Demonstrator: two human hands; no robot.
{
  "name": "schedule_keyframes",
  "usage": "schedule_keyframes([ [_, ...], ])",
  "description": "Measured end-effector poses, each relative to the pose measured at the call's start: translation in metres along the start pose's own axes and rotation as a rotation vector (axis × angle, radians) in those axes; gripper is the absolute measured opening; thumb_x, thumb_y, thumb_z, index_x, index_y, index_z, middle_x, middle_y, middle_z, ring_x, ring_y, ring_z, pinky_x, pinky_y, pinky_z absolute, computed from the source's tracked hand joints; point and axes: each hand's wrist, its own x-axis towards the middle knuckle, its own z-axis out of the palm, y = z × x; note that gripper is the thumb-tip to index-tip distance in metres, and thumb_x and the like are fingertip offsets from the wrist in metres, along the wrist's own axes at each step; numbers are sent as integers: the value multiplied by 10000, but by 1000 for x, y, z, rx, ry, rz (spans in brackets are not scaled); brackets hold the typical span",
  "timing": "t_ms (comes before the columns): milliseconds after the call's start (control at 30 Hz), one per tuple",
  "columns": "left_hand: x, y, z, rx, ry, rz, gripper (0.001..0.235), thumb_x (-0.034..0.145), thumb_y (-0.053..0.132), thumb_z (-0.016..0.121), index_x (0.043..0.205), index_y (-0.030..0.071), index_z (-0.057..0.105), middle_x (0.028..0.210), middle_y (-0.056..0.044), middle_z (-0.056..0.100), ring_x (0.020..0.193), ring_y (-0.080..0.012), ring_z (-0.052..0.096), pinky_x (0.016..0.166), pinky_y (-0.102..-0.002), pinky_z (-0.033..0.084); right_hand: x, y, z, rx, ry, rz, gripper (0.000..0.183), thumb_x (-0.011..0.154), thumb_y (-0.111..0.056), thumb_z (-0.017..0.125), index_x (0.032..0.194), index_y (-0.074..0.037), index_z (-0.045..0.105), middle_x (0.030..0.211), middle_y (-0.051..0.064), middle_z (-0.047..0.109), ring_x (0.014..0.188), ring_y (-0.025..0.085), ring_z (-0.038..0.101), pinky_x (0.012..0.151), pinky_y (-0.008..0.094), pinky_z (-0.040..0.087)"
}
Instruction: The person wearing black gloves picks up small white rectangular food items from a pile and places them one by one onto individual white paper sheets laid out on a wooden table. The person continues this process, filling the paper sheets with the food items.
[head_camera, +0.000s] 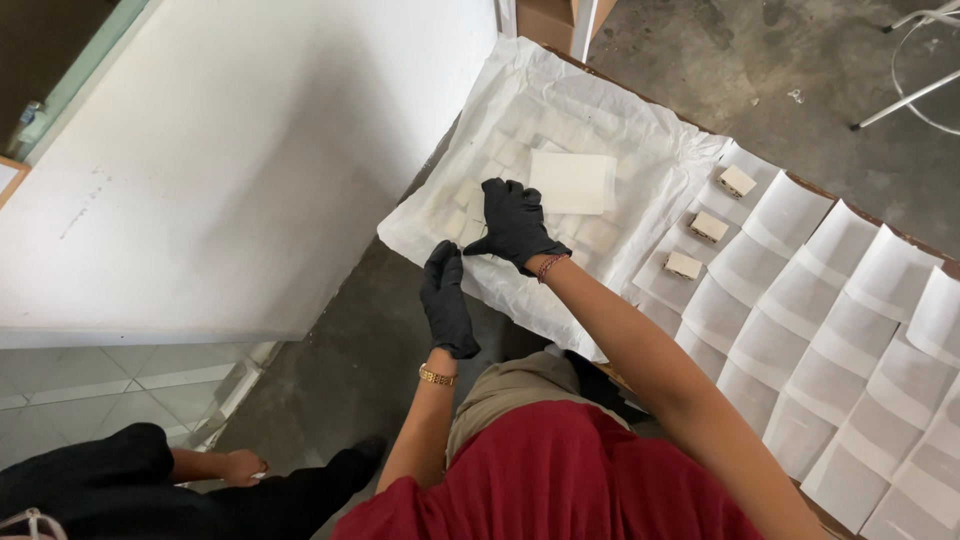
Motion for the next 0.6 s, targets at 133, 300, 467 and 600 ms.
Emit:
schedule_keyframes([
  [133, 7, -9, -1, 76, -51, 13, 405, 1048, 176, 641, 1439, 97, 574, 1427, -118, 606, 1340, -222, 545, 1163, -375, 454, -13, -16, -29, 54, 62, 25, 1250, 541, -749, 871, 1471, -110, 333, 1144, 111, 649, 1094, 344, 644, 985, 512, 452],
  [300, 10, 2, 5, 107, -97, 19, 454, 1053, 224, 648, 1482, 125, 536, 1471, -100, 568, 1365, -221, 519, 1185, -385, 438, -19, -4, -39, 273, 46, 59, 1015, 728, -648, 835, 1543, -288, 348, 1256, 76, 573, 1085, 431, 656, 929, 596, 518],
  [467, 2, 49, 26, 398, -321, 91, 876, 905, 252, 842, 1614, 205, 328, 1554, -102, 479, 1451, -248, 439, 1256, -396, 350, -30, 0, -59, 764, 198, 1, 402, 935, -374, 791, 1242, -189, 610, 1056, 149, 717, 1092, 451, 674, 943, 528, 527],
  [600, 40, 34, 32, 428, -407, 28, 593, 873, 226, 866, 1400, 146, 608, 1333, -125, 667, 1235, -296, 646, 1106, -437, 517, -37, 8, -65, 855, 238, 61, 344, 954, -382, 782, 1200, -193, 633, 1011, 141, 740, 1060, 403, 701, 934, 501, 529],
])
